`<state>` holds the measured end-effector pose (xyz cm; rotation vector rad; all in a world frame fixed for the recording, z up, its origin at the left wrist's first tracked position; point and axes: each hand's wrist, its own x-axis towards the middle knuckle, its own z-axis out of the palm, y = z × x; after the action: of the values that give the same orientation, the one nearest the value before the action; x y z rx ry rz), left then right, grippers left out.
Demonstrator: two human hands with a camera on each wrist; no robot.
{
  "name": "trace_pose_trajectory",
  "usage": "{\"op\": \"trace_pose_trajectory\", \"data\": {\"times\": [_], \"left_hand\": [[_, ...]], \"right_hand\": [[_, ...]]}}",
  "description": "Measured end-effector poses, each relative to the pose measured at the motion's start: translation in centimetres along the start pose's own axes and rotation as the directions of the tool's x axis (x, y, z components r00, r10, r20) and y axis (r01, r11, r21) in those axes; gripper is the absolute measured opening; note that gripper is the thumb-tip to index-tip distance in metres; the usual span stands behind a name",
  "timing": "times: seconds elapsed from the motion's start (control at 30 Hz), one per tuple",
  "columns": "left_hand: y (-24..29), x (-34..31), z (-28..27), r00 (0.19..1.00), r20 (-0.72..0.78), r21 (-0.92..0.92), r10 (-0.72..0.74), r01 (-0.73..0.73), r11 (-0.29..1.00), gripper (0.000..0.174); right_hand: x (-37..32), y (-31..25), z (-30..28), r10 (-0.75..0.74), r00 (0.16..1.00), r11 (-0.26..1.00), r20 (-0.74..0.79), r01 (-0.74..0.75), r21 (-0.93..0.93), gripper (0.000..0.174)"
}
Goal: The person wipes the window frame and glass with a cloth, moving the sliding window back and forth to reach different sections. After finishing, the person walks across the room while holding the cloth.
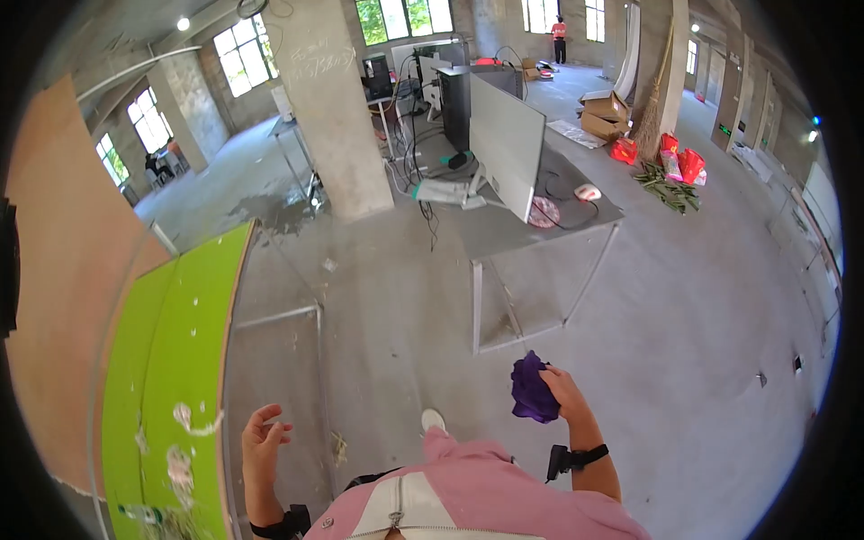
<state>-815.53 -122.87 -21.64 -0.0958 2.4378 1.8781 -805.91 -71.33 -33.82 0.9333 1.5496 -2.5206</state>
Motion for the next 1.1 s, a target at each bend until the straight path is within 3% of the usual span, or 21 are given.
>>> {"op": "trace_pose_trajectory", "data": {"times": [0.07,0.13,0.27,0.4,0.5,0.6,0.73,0.8,0.83,1.0,1.07,1.1], "left_hand": [[-0.7,8.3,1.7,0.999,-0.004,0.014,0.034,-0.034,0.999,0.036],[0.7,14.1,1.4,0.999,0.007,-0.026,0.036,-0.036,0.999,0.038],[1.7,22.8,0.8,0.999,-0.045,-0.048,0.006,-0.009,0.999,0.040],[-0.4,29.6,-3.0,0.975,-0.216,-0.009,-0.060,0.059,0.998,0.039],[-2.3,35.9,-5.2,0.925,-0.363,-0.046,-0.109,0.099,0.994,0.036],[-2.1,43.6,-6.5,0.883,-0.457,-0.088,-0.108,0.076,0.993,0.036],[-3.6,57.5,-9.2,0.867,-0.486,-0.103,-0.106,0.064,0.993,0.035],[-2.0,63.9,-9.5,0.885,-0.454,-0.071,-0.105,0.082,0.994,0.035],[-1.3,67.1,-9.2,0.887,-0.449,-0.077,-0.107,0.081,0.994,0.035],[1.8,82.5,-6.5,0.978,-0.207,-0.040,0.039,-0.048,0.998,0.037],[3.2,88.3,-5.7,0.989,-0.124,0.036,0.075,-0.071,0.997,0.038],[3.9,91.0,-5.5,0.990,-0.112,0.098,0.082,-0.071,0.993,0.038]], "right_hand": [[8.0,-2.6,5.0,-0.070,0.996,0.997,0.052,0.069,0.025,0.031],[14.6,-5.5,10.0,-0.070,0.978,0.996,0.196,0.081,-0.045,0.032],[25.7,-8.8,22.3,-0.140,0.926,0.843,0.350,0.297,-0.448,0.029],[33.6,-9.8,33.0,-0.069,0.813,0.718,0.578,0.443,-0.537,0.028],[40.0,-11.1,39.7,0.011,0.763,0.755,0.646,0.418,-0.505,0.029],[46.4,-13.7,45.5,0.025,0.750,0.802,0.661,0.380,-0.462,0.029],[58.8,-16.8,50.4,-0.018,0.774,0.763,0.633,0.419,-0.492,0.029],[63.8,-18.4,51.8,-0.113,0.839,0.763,0.532,0.416,-0.494,0.028],[64.3,-20.9,52.7,-0.149,0.866,0.687,0.477,0.437,-0.580,0.028],[73.0,-25.1,52.1,-0.112,0.947,0.808,0.302,0.264,-0.527,0.032],[76.1,-26.3,52.7,-0.132,0.978,0.820,0.160,0.198,-0.537,0.033],[78.7,-26.5,52.5,-0.125,0.978,0.863,0.167,0.191,-0.467,0.031]]}}
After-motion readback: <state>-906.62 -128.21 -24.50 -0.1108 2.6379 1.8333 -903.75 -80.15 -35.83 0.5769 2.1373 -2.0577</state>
